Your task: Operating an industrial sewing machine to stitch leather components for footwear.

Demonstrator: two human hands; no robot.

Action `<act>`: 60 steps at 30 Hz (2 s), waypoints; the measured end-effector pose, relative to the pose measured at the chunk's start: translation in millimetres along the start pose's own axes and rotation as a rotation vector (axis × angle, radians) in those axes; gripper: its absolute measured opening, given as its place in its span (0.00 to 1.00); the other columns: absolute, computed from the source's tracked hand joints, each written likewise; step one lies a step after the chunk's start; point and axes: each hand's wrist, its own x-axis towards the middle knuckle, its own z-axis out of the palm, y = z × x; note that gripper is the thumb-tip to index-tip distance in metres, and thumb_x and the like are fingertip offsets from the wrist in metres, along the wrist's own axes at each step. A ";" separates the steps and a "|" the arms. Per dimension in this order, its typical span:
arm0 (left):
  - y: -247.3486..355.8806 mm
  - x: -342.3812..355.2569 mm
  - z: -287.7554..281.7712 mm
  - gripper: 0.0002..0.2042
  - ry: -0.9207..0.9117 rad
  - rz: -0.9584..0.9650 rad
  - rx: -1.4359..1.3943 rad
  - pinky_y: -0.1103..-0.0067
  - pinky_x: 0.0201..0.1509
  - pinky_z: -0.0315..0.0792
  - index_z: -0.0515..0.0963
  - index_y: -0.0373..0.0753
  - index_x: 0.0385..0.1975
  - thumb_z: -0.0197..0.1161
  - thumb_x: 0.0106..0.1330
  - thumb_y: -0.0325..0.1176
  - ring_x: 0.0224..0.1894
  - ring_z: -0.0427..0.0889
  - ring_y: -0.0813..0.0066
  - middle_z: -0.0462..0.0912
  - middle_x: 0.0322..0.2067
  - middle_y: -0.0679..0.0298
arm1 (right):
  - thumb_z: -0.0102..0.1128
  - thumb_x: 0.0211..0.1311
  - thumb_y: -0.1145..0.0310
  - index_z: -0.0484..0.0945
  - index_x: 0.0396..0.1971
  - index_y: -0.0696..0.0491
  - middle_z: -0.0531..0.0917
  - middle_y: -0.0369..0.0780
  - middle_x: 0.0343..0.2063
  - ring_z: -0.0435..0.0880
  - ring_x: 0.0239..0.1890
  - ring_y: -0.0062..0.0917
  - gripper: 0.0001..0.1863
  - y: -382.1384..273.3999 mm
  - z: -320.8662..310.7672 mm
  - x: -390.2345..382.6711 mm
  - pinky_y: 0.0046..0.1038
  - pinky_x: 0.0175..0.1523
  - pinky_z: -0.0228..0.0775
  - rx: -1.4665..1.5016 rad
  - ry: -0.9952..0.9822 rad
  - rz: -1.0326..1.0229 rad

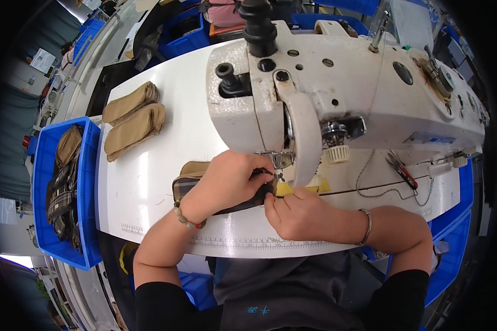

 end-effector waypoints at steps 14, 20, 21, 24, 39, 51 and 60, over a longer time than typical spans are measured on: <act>-2.6 0.1 7.4 0.04 0.078 0.068 0.148 0.67 0.32 0.76 0.83 0.42 0.33 0.64 0.61 0.32 0.28 0.84 0.56 0.84 0.25 0.59 | 0.61 0.46 0.71 0.83 0.31 0.61 0.73 0.30 0.14 0.70 0.15 0.15 0.12 -7.6 -4.0 -3.1 0.21 0.22 0.56 -0.022 -0.053 0.073; 1.0 1.2 3.8 0.04 0.111 0.030 0.145 0.67 0.31 0.76 0.84 0.42 0.30 0.67 0.55 0.30 0.27 0.83 0.56 0.83 0.22 0.59 | 0.61 0.45 0.70 0.83 0.32 0.61 0.73 0.31 0.15 0.71 0.15 0.16 0.14 -8.1 -4.6 -4.7 0.21 0.22 0.57 -0.006 -0.067 0.099; 0.7 1.0 4.0 0.04 0.129 0.039 0.142 0.67 0.30 0.76 0.84 0.42 0.30 0.67 0.55 0.30 0.26 0.83 0.56 0.83 0.21 0.59 | 0.61 0.45 0.70 0.83 0.32 0.61 0.73 0.31 0.15 0.71 0.15 0.16 0.13 -8.0 -5.1 -4.4 0.21 0.22 0.58 -0.006 -0.067 0.105; 2.1 1.0 3.4 0.04 0.125 0.015 0.133 0.67 0.30 0.75 0.84 0.41 0.29 0.67 0.54 0.30 0.26 0.82 0.55 0.83 0.21 0.59 | 0.61 0.45 0.71 0.83 0.31 0.61 0.73 0.31 0.15 0.72 0.16 0.16 0.13 -7.1 -3.1 -5.5 0.21 0.22 0.58 -0.008 -0.054 0.116; -12.9 1.4 14.5 0.12 0.238 0.070 0.143 0.65 0.21 0.72 0.85 0.41 0.29 0.68 0.62 0.45 0.17 0.79 0.51 0.80 0.15 0.54 | 0.62 0.47 0.73 0.83 0.33 0.63 0.73 0.32 0.12 0.74 0.14 0.18 0.13 -3.0 -10.7 -3.1 0.24 0.19 0.62 0.107 -0.118 0.159; -8.6 10.5 13.5 0.08 0.181 -0.129 0.083 0.63 0.36 0.76 0.81 0.37 0.35 0.68 0.55 0.30 0.33 0.83 0.51 0.84 0.29 0.55 | 0.61 0.48 0.72 0.83 0.38 0.64 0.72 0.31 0.10 0.73 0.12 0.18 0.16 3.2 -6.0 -3.2 0.25 0.18 0.61 0.082 -0.145 0.205; -18.5 29.4 3.3 0.14 0.332 0.084 0.161 0.65 0.43 0.78 0.83 0.42 0.43 0.65 0.55 0.29 0.40 0.84 0.53 0.86 0.37 0.56 | 0.61 0.48 0.71 0.82 0.42 0.60 0.75 0.35 0.12 0.77 0.14 0.27 0.19 20.8 54.9 -28.3 0.32 0.20 0.67 0.000 -0.054 0.253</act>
